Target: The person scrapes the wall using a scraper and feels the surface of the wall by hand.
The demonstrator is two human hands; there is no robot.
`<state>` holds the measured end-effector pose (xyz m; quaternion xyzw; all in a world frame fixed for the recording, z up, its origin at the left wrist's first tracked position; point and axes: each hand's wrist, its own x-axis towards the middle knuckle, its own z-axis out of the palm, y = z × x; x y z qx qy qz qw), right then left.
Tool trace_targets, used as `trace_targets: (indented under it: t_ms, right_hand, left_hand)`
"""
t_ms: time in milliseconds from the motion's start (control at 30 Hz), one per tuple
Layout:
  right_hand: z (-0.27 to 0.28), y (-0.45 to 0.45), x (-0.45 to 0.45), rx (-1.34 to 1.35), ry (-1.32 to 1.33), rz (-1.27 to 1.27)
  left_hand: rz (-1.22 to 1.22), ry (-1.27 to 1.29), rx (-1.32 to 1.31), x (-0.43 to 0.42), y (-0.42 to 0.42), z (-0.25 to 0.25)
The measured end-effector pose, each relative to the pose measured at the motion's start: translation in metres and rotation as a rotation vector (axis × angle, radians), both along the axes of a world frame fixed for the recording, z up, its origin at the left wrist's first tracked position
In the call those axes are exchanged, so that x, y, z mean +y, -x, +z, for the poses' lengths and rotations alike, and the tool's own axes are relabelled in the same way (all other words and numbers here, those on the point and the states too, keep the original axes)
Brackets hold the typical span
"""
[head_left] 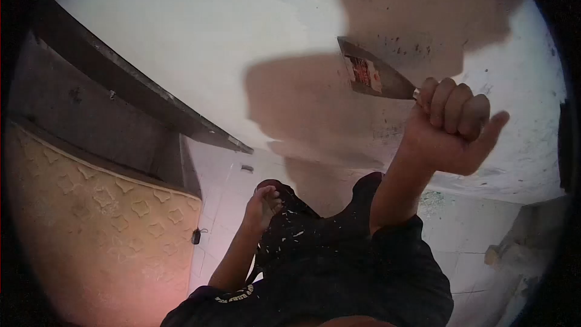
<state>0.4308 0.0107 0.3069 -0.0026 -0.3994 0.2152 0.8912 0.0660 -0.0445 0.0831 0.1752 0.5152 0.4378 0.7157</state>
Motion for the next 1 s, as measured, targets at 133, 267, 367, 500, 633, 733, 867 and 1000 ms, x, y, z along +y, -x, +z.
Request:
trace_targets:
  t_ms: [133,267,367,500,633,733,867,1000]
  right_hand:
    - [0.015,-0.007,-0.001,-0.17,-0.21,0.203]
    - [-0.01,0.015,0.034,-0.196,-0.338,-0.007]
    - [-0.028,0.04,0.067,-0.221,-0.018,-0.003]
    - [-0.023,0.032,0.051,-0.248,-0.177,-0.067]
    - [-0.029,0.03,0.035,-0.276,-0.196,-0.074]
    - [-0.032,0.035,0.056,-0.275,-0.1,-0.032]
    - [-0.046,0.058,0.066,-0.268,0.089,0.108]
    - [-0.031,0.068,0.019,-0.206,-0.024,0.057]
  left_hand:
    - [0.108,0.007,0.059,-0.004,0.002,0.018]
    - [0.098,-0.011,0.098,0.001,-0.003,0.033]
    - [0.046,-0.053,0.06,0.003,-0.011,0.038]
    - [0.049,-0.002,0.13,0.002,-0.025,0.044]
    - [0.026,-0.009,0.123,0.001,-0.028,0.032]
    - [-0.014,-0.076,0.068,0.015,-0.034,0.038]
    - [0.012,-0.028,0.092,0.003,-0.029,0.036]
    - [-0.01,-0.062,0.107,0.004,-0.027,0.036]
